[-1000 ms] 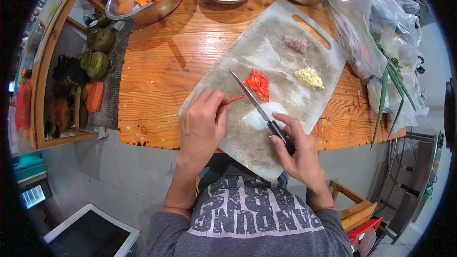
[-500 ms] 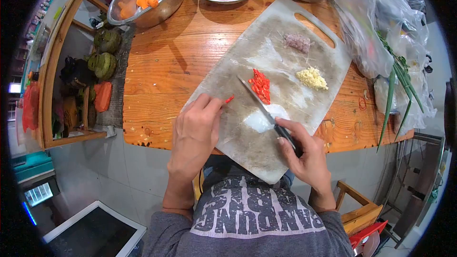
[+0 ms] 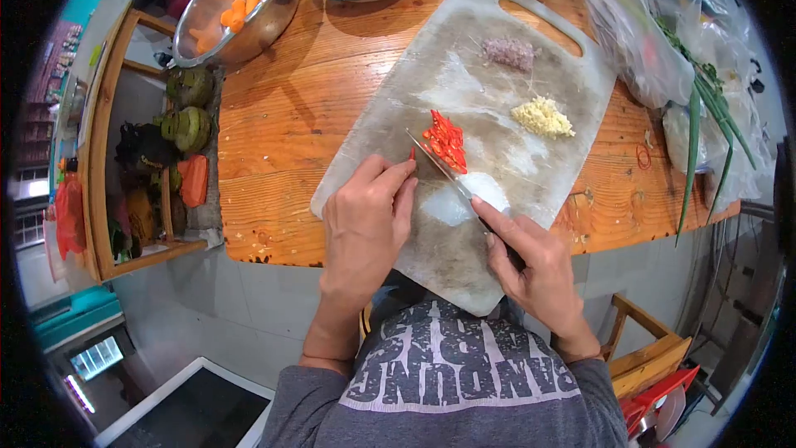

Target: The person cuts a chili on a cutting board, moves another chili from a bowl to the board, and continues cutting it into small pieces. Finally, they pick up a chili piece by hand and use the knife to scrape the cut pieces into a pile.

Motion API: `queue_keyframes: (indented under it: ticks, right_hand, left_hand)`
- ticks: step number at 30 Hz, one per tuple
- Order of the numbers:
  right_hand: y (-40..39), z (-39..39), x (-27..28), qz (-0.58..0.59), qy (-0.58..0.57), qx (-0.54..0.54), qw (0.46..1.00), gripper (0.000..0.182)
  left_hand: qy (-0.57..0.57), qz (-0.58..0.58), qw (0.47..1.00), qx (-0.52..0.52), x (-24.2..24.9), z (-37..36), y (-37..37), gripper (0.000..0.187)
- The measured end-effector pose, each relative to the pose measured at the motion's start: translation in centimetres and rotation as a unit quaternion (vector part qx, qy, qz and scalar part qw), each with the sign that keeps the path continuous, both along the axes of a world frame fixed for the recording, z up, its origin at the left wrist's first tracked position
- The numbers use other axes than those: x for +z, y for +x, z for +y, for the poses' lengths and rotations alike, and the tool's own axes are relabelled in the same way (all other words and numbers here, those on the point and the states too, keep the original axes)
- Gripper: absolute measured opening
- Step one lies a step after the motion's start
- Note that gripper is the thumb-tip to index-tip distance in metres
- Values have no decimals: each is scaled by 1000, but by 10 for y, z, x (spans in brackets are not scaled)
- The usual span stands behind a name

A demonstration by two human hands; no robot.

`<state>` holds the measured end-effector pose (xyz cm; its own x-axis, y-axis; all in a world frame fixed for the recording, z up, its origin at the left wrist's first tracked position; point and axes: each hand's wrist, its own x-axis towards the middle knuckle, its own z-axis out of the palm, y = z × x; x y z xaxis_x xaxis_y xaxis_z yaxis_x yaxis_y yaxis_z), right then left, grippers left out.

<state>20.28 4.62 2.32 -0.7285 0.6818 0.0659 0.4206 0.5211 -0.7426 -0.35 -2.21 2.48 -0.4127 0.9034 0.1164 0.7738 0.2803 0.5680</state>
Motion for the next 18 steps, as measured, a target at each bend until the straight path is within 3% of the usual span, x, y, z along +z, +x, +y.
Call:
queue_keyframes:
  ticks: [18]
  right_hand:
    - [15, -9, 0, -12, -50, -2, 999, 60]
  left_hand:
    - [29, -192, 980, 40, -4, 11, 16, 24]
